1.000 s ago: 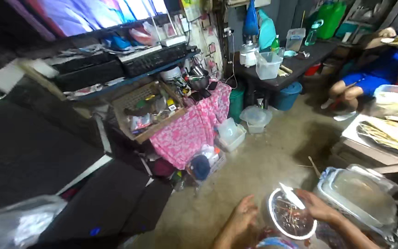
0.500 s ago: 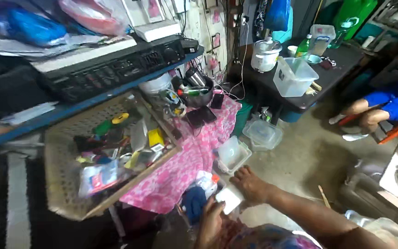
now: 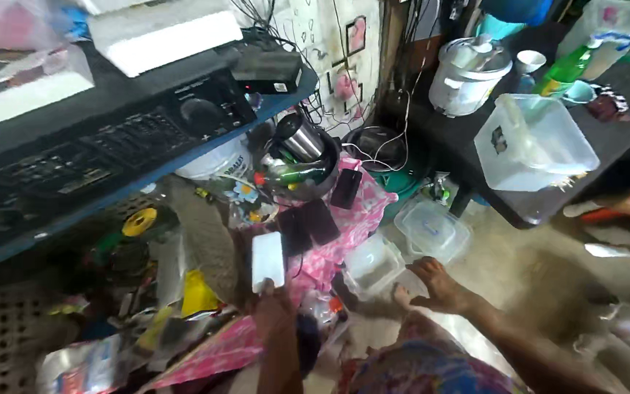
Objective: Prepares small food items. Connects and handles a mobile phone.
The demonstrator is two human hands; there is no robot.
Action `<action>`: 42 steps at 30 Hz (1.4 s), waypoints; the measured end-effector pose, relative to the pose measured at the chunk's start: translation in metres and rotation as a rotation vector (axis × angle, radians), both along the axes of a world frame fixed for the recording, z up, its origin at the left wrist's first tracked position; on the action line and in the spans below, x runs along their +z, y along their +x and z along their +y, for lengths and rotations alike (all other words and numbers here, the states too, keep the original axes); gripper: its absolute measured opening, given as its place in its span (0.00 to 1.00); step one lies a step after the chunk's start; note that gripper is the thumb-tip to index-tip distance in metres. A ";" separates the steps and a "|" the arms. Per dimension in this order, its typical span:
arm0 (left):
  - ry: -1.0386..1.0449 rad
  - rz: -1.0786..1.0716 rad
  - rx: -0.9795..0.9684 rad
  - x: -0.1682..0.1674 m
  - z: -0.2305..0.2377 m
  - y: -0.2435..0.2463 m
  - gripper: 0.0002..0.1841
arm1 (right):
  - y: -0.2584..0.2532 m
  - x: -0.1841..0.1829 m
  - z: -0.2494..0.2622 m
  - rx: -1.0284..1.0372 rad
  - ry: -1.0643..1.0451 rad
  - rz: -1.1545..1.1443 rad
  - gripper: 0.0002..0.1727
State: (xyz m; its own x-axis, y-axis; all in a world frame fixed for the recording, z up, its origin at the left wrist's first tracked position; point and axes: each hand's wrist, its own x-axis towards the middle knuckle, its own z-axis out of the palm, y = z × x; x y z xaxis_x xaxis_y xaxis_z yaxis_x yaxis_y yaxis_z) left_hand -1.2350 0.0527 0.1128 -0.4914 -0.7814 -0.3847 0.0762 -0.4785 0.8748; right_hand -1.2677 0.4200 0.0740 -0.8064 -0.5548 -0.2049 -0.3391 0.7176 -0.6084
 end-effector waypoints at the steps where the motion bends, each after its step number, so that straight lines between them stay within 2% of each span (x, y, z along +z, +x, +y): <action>1: -0.008 -0.021 0.051 -0.001 -0.002 -0.015 0.21 | -0.016 -0.002 0.009 0.024 0.012 -0.015 0.46; 2: -0.013 -0.032 0.085 -0.002 -0.006 -0.028 0.24 | -0.032 -0.002 0.018 0.050 0.023 -0.019 0.45; 7: -0.061 -0.193 0.245 -0.009 -0.021 -0.073 0.21 | -0.100 0.008 0.042 0.167 0.142 -0.067 0.41; 12: -0.121 -0.307 0.269 -0.026 -0.041 -0.084 0.21 | -0.127 0.007 0.036 0.214 0.193 -0.105 0.39; 17: -0.173 -0.512 0.026 -0.024 -0.048 -0.073 0.21 | -0.123 0.008 0.023 0.228 0.216 -0.112 0.37; 19: -0.235 -0.600 -0.079 -0.014 -0.050 -0.065 0.26 | -0.119 0.009 0.017 0.222 0.206 -0.113 0.36; 22: -0.557 -0.789 -0.358 0.018 -0.038 -0.064 0.34 | -0.112 0.010 0.006 0.223 0.192 -0.116 0.35; 24: -0.801 -0.837 -0.596 0.030 -0.027 -0.081 0.28 | -0.106 0.011 -0.006 0.222 0.179 -0.151 0.34; 26: -0.964 -0.878 -0.729 0.023 -0.019 -0.108 0.28 | -0.103 0.011 -0.016 0.241 0.161 -0.156 0.31; 29: -1.003 -1.077 -0.783 0.014 -0.009 -0.139 0.38 | -0.106 0.010 -0.023 0.269 0.124 -0.140 0.31; 33: -0.926 -1.233 -0.787 0.021 0.001 -0.157 0.48 | -0.124 0.010 -0.011 0.262 0.091 -0.142 0.31; 37: -0.895 -1.286 -0.816 0.022 0.004 -0.169 0.54 | -0.143 0.007 0.009 0.276 0.077 -0.135 0.30; 42: -0.997 -1.290 -0.846 0.019 0.001 -0.169 0.59 | -0.159 0.015 0.022 0.271 0.027 -0.132 0.30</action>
State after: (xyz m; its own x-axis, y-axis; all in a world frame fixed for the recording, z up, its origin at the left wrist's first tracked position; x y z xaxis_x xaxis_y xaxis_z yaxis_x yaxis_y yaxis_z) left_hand -1.4043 0.0536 0.1316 -0.6379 -0.6581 -0.4000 -0.7513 0.6459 0.1353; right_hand -1.4265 0.4420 0.0891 -0.5951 -0.7391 -0.3155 -0.4396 0.6281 -0.6421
